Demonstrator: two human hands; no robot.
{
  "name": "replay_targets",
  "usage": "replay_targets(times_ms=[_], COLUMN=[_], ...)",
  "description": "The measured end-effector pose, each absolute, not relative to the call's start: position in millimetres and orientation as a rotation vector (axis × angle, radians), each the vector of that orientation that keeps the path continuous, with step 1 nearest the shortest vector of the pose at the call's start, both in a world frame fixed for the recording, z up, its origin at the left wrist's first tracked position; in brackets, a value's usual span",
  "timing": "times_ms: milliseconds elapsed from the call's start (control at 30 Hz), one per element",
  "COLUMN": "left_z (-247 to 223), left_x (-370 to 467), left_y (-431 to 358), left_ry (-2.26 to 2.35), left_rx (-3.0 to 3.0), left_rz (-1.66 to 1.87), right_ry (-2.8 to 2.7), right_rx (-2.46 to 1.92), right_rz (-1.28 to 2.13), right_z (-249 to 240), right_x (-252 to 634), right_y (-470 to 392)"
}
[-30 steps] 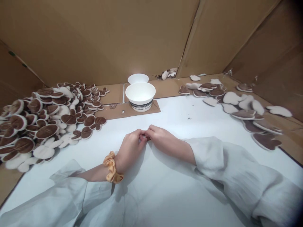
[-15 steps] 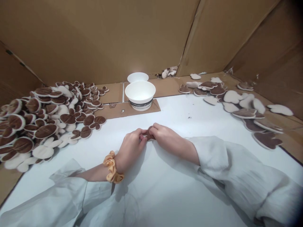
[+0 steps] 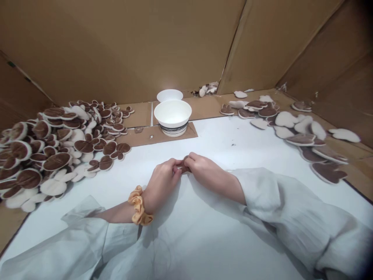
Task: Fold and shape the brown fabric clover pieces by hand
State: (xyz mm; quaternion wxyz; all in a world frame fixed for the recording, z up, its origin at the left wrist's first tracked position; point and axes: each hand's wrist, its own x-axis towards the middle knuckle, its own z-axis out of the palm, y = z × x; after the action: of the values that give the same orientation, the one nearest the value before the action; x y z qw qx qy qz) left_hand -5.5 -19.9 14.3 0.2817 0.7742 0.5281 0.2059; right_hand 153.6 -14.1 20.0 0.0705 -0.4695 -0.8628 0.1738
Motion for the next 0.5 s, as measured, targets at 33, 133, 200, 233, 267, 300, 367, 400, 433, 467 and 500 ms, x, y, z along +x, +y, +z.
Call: replay_targets(times_ms=[33,133,200,233,267,300,367,400,433,467,500], left_z=[14.3,14.6,15.0,15.1,15.2,15.2,15.1,14.9,14.8,14.6,14.4], left_x=[-5.5,-5.4,-5.4,-5.4,-5.4,-5.3,-5.2,-5.0,-4.9,-4.8,-4.6], left_y=[-20.0,-20.2,-20.2,-20.2,-20.2,-20.2,-20.2,-20.2,-20.3,-20.4,-20.5], left_ry=[1.413,1.419,1.423,1.421,1.415,1.409,1.402,1.402,1.403,1.403,1.402], left_rx=[2.073,2.066,2.065,2.068,2.072,2.075,2.075,2.073,2.070,2.069,2.071], left_rz=[0.550,0.548,0.547,0.546,0.544,0.540,0.534,0.535,0.537,0.540,0.544], right_ry=[-2.606,-2.649,-2.652,-2.646,-2.638,-2.627,-2.600,-2.585,-2.576,-2.573,-2.579], right_rx=[-1.394,-1.339,-1.332,-1.338,-1.354,-1.371,-1.396,-1.406,-1.408,-1.404,-1.396], right_rz=[0.516,0.499,0.510,0.515,0.517,0.520,0.529,0.537,0.546,0.548,0.543], right_z=[19.4,19.4,20.4,20.9,21.3,21.5,21.3,21.0,20.6,20.4,20.2], right_x=[152.6,146.1,143.3,143.4,144.6,146.7,151.9,154.2,155.7,156.2,155.7], right_y=[-14.2,-14.1,-13.8,-13.6,-13.5,-13.3,-13.3,-13.3,-13.4,-13.5,-13.7])
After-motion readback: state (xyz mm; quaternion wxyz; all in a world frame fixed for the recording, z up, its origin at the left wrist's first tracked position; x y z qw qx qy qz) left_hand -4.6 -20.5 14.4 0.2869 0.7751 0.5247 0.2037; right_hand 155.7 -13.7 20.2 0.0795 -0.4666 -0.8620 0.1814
